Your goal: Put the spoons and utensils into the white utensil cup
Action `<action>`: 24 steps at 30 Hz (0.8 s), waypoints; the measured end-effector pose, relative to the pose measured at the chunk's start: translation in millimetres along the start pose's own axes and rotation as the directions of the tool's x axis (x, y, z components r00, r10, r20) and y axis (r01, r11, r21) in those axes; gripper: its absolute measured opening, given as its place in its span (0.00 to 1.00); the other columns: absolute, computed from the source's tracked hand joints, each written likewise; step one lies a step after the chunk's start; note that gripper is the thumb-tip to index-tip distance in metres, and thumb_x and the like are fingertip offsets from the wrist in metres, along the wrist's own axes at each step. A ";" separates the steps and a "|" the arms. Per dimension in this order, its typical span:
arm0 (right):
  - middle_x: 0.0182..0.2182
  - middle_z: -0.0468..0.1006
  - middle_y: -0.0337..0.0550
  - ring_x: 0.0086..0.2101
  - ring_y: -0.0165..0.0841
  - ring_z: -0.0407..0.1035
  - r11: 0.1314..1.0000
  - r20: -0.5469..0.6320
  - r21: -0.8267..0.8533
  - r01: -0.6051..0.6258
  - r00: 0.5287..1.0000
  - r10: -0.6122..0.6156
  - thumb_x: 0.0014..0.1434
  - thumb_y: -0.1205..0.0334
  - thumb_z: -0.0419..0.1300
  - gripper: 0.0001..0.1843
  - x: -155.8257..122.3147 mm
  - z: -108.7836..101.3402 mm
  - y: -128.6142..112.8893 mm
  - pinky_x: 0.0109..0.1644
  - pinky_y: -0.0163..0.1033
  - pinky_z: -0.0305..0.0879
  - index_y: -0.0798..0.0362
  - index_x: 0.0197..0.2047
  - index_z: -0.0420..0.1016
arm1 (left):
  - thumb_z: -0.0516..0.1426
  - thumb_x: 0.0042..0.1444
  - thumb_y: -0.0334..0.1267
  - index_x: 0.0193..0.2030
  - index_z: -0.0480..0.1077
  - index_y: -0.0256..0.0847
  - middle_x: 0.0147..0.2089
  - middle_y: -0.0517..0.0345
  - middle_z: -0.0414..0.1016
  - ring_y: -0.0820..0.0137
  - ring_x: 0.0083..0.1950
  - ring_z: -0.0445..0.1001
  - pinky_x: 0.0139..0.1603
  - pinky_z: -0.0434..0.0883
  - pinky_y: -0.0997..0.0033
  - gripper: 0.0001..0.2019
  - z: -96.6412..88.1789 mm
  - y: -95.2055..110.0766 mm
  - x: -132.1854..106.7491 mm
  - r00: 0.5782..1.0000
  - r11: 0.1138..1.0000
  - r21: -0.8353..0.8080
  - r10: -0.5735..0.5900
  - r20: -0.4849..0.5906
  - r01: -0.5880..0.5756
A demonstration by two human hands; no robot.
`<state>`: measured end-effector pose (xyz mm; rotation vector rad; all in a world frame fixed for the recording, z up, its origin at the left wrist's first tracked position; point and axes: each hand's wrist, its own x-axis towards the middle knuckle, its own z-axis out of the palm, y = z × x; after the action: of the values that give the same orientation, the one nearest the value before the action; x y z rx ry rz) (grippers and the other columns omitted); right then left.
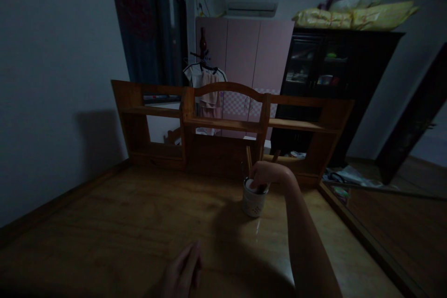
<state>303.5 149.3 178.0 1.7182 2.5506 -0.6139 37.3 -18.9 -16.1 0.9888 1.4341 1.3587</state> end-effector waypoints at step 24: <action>0.24 0.79 0.44 0.25 0.32 0.71 0.971 -0.603 0.162 0.178 0.796 -0.046 0.62 0.53 0.57 0.18 -35.3 -22.9 -16.3 0.26 0.31 0.61 0.57 0.27 0.77 | 0.61 0.40 0.64 0.24 0.72 0.42 0.24 0.57 0.73 0.68 0.25 0.72 0.24 0.71 0.73 0.24 6.0 14.4 -9.8 0.997 0.999 -0.030 -0.023 0.073 0.026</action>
<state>307.9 120.0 212.1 2.1234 3.1230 -0.3953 45.2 -25.5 -0.9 0.9879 1.3635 1.3104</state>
